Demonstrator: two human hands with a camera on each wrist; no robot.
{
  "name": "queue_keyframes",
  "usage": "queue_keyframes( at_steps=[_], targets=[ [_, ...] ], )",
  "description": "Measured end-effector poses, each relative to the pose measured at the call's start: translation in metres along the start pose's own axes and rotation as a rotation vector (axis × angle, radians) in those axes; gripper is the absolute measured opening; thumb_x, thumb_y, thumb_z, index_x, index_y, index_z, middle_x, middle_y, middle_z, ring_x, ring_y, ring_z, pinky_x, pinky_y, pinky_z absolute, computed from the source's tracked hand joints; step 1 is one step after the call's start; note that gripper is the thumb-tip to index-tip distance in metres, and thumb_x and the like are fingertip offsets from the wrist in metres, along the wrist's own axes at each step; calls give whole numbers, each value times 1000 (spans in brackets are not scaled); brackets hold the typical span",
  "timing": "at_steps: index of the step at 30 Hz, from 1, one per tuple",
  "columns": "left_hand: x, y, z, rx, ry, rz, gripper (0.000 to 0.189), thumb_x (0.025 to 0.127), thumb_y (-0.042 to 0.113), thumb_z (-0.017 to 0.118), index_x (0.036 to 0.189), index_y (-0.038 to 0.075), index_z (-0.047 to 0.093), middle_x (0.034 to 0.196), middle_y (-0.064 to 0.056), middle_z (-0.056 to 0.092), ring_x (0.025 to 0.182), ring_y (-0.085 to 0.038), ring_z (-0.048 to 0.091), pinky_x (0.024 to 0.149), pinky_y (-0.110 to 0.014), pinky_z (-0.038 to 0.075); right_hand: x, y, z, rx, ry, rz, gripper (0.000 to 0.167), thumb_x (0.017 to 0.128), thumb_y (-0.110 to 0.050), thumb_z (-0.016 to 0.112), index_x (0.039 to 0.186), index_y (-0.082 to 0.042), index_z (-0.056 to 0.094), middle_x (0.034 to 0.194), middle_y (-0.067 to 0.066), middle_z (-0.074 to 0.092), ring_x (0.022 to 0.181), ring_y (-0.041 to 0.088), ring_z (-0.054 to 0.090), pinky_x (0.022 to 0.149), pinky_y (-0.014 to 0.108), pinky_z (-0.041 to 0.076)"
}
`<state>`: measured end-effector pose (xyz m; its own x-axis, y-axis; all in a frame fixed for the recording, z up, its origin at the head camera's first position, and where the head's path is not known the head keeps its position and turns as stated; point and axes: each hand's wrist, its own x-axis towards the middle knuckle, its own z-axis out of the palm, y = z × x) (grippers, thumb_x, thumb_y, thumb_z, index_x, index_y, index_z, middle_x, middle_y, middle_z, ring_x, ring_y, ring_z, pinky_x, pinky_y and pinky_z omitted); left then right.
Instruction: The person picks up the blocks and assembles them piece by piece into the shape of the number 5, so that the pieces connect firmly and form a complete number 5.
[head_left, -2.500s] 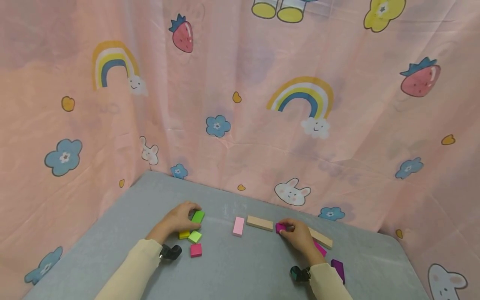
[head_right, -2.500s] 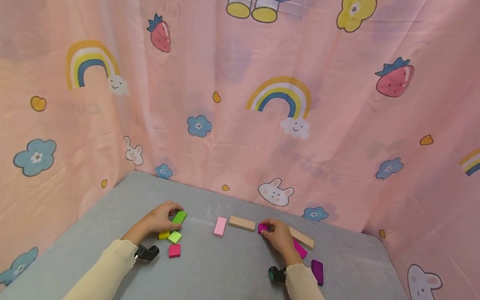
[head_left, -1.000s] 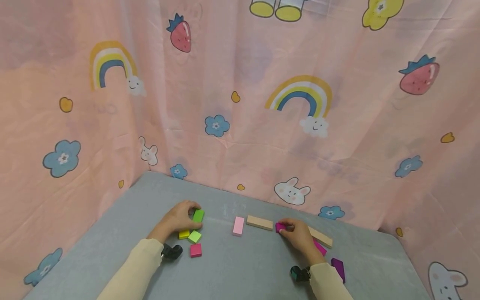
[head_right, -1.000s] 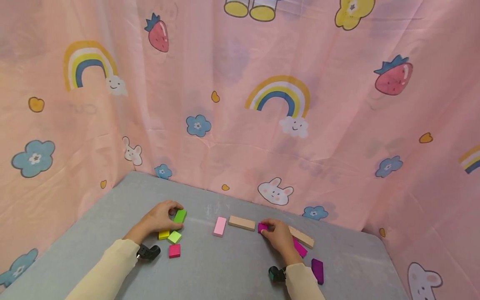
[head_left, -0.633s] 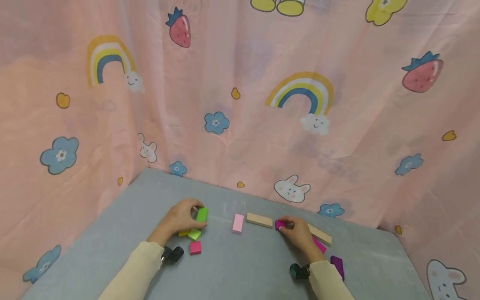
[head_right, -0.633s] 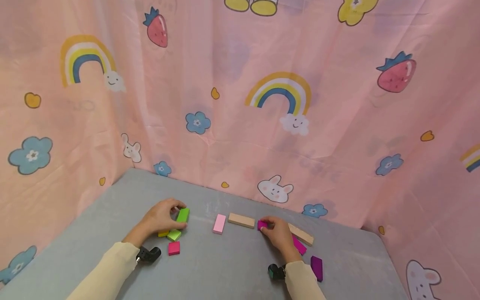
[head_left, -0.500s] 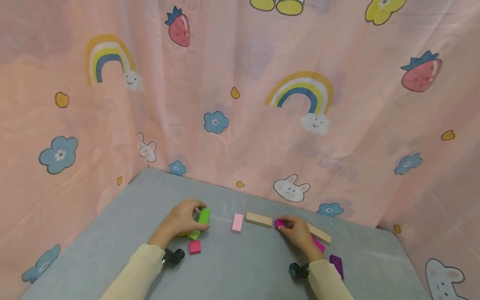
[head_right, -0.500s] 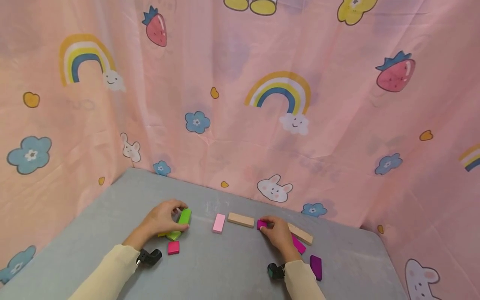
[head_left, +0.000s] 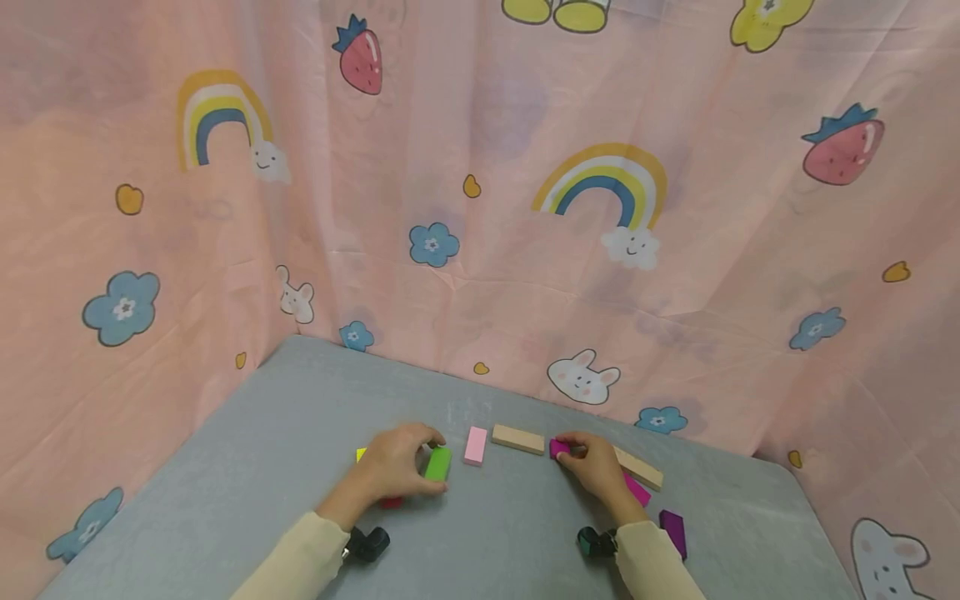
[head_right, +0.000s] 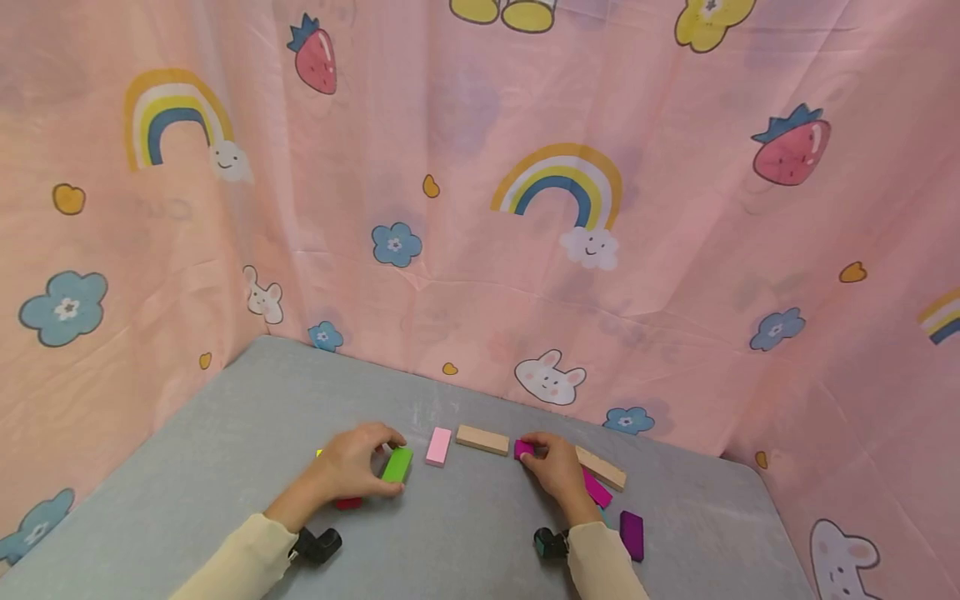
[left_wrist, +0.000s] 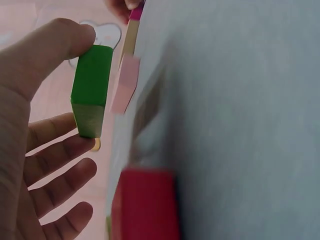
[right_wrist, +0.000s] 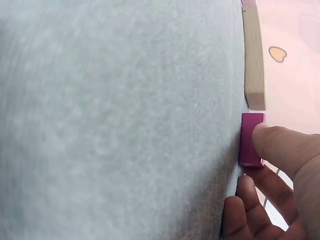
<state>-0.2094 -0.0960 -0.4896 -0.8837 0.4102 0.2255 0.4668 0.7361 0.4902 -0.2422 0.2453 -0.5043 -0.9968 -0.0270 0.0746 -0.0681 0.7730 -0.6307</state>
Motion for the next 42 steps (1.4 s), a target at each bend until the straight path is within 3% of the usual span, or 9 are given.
queue_keyframes(
  at_steps=[8, 15, 25, 34, 42],
  targets=[
    [1, 10, 17, -33, -54, 4, 57, 67, 55, 79, 110, 21, 67, 102, 10, 65, 88, -7, 56, 74, -24, 48, -1, -1, 1, 10, -3, 4, 27, 85, -9, 70, 111, -8, 70, 114, 14, 68, 84, 18, 63, 68, 30, 52],
    [4, 16, 29, -32, -47, 31, 53, 65, 54, 80, 105, 21, 67, 94, 12, 62, 82, -4, 53, 71, -21, 46, 1, 2, 1, 5, 0, 7, 27, 84, -10, 71, 111, -9, 70, 114, 13, 68, 84, 18, 63, 68, 28, 51],
    [4, 24, 38, -50, -71, 11, 54, 65, 55, 80, 106, 22, 67, 98, 11, 63, 85, -3, 53, 75, -24, 48, 2, 2, 2, -5, -4, 8, 26, 84, -10, 71, 110, -9, 71, 114, 14, 68, 86, 20, 64, 71, 34, 54],
    [4, 25, 35, -49, -97, -4, 56, 67, 54, 79, 110, 22, 66, 102, 10, 62, 86, -3, 53, 77, -27, 49, 1, -2, 1, -47, -7, -8, 24, 84, -11, 69, 109, -8, 68, 112, 12, 68, 85, 19, 61, 76, 39, 51],
    [-1, 19, 26, -81, -155, -20, 61, 66, 38, 79, 122, 20, 60, 111, 8, 61, 88, -5, 52, 77, -25, 48, 0, -5, -1, -46, -17, -6, 28, 85, -11, 68, 112, -8, 66, 115, 14, 66, 89, 22, 62, 76, 40, 52]
  ],
)
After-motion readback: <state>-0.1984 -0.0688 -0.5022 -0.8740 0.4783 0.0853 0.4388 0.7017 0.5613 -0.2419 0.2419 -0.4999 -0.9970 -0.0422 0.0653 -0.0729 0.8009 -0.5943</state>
